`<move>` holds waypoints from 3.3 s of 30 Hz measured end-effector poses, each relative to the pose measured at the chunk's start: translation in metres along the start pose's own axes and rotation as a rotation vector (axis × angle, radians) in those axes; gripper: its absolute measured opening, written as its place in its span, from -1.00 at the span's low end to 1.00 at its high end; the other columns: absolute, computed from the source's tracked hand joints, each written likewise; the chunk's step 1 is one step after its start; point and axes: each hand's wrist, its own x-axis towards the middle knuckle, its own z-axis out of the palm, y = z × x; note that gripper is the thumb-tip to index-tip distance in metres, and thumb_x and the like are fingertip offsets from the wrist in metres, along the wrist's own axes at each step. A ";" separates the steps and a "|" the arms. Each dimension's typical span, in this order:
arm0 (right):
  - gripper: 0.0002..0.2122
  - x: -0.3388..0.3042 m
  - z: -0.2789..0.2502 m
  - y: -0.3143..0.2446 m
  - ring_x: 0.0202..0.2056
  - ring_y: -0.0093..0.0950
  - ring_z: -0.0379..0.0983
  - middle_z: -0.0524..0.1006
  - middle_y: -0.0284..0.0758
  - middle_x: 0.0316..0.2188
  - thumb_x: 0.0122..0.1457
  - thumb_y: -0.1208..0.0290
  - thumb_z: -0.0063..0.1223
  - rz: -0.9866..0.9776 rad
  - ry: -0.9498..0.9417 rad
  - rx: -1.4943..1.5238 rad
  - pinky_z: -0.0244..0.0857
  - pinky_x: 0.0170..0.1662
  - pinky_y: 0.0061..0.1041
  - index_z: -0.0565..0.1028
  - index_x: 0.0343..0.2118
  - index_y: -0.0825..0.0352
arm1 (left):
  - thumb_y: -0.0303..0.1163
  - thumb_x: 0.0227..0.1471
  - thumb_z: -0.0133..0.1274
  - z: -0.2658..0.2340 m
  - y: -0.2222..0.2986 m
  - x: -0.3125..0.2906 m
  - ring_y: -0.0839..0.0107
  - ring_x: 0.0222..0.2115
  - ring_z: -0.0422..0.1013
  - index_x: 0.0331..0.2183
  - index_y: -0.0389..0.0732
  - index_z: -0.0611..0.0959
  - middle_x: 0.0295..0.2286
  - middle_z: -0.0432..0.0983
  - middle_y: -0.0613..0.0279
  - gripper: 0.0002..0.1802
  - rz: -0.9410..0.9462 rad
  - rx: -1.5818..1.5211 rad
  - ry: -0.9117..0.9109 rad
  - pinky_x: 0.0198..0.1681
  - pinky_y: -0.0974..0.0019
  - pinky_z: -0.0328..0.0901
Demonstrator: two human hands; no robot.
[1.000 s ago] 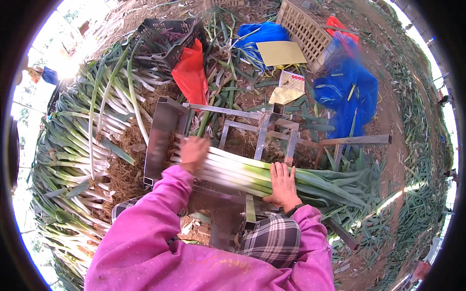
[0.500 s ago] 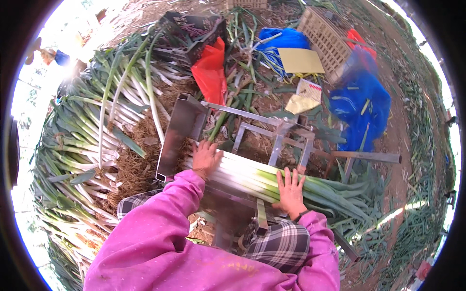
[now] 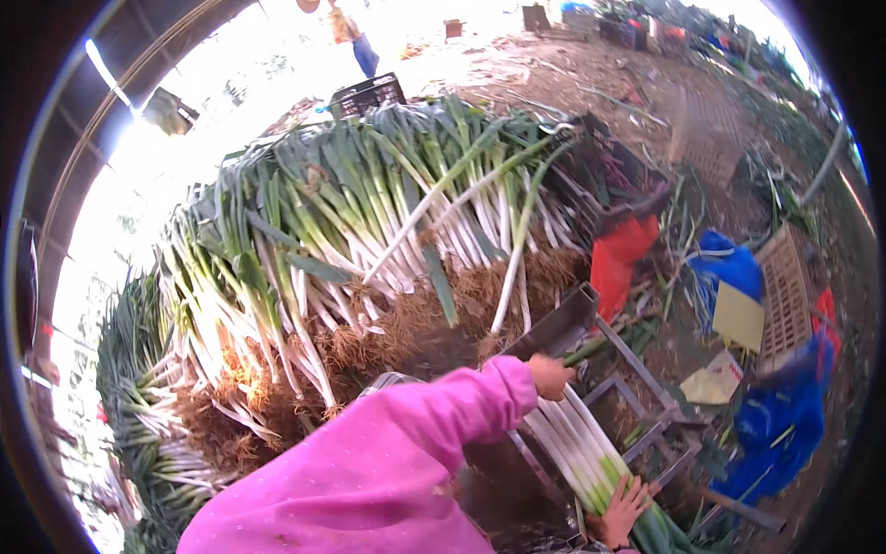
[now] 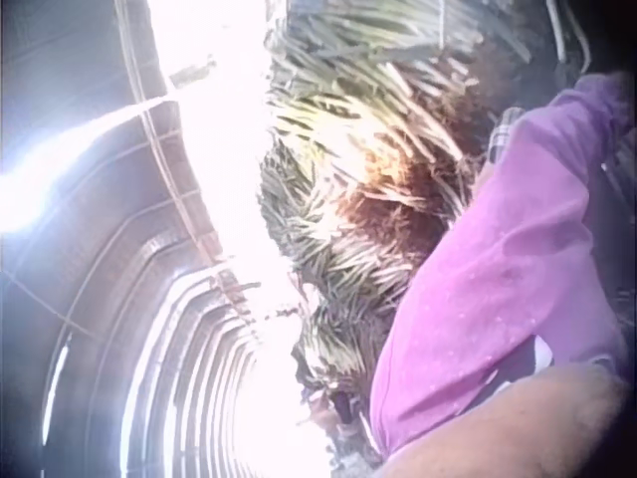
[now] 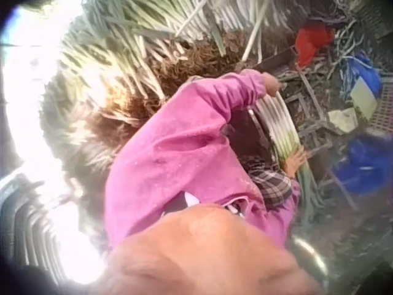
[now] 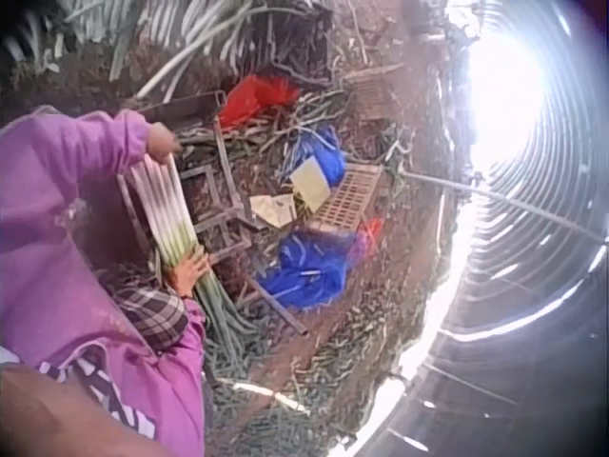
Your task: The person ties a mesh bag of leeks with a yellow string, places it next to other bags, and then uses a metal frame with a blade to trim the roots and tops from leeks.
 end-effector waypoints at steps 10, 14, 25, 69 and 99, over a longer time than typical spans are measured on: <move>-0.02 0.028 0.020 0.002 0.20 0.05 -0.09 -0.03 0.05 0.20 -0.21 -0.02 0.20 -0.235 0.034 -0.213 -0.04 0.12 0.05 -0.05 0.22 0.38 | -0.42 0.05 -0.17 -0.128 -0.351 -0.180 0.04 -0.23 0.39 -0.09 -0.39 0.39 -0.27 0.42 -0.10 -0.63 -0.763 0.541 0.872 -0.23 0.15 0.34; 0.05 -0.001 -0.048 0.017 0.23 0.09 -0.20 -0.20 0.08 0.25 -0.14 -0.02 0.21 -0.186 -0.285 -0.228 -0.09 0.15 0.09 -0.22 0.25 0.40 | -0.32 0.02 -0.12 -0.118 -0.329 -0.127 -0.07 -0.32 0.45 -0.07 -0.33 0.43 -0.28 0.49 -0.08 -0.57 -0.907 -0.159 0.337 -0.26 0.08 0.35; 0.08 0.009 -0.088 -0.007 0.24 0.10 -0.24 -0.21 0.10 0.25 -0.20 0.06 0.31 -0.139 -0.468 -0.100 -0.18 0.23 -0.05 -0.19 0.23 0.51 | -0.39 -0.02 -0.03 -0.106 -0.356 -0.031 0.17 -0.19 0.38 -0.10 -0.40 0.36 -0.22 0.38 -0.03 -0.56 -1.103 -0.008 0.582 -0.12 0.18 0.31; 0.27 0.012 -0.045 0.012 0.27 0.05 -0.37 -0.25 0.06 0.25 -0.47 -0.06 0.39 -0.057 -0.316 -0.101 -0.19 0.19 0.06 -0.24 0.24 0.42 | -0.32 0.11 -0.04 -0.046 -0.272 -0.106 0.16 -0.10 0.39 0.14 -0.07 0.15 -0.15 0.44 0.07 -0.41 -0.295 -1.645 0.069 -0.05 0.03 0.30; 0.24 0.010 -0.050 0.016 0.27 0.04 -0.35 -0.25 0.06 0.26 -0.43 -0.05 0.38 -0.056 -0.323 -0.041 -0.22 0.19 0.10 -0.21 0.25 0.40 | -0.35 -0.07 0.14 -0.027 -0.230 -0.075 0.44 -0.52 0.40 -0.11 -0.28 0.45 -0.45 0.48 0.23 -0.55 -0.478 -1.327 0.161 -0.60 0.41 0.27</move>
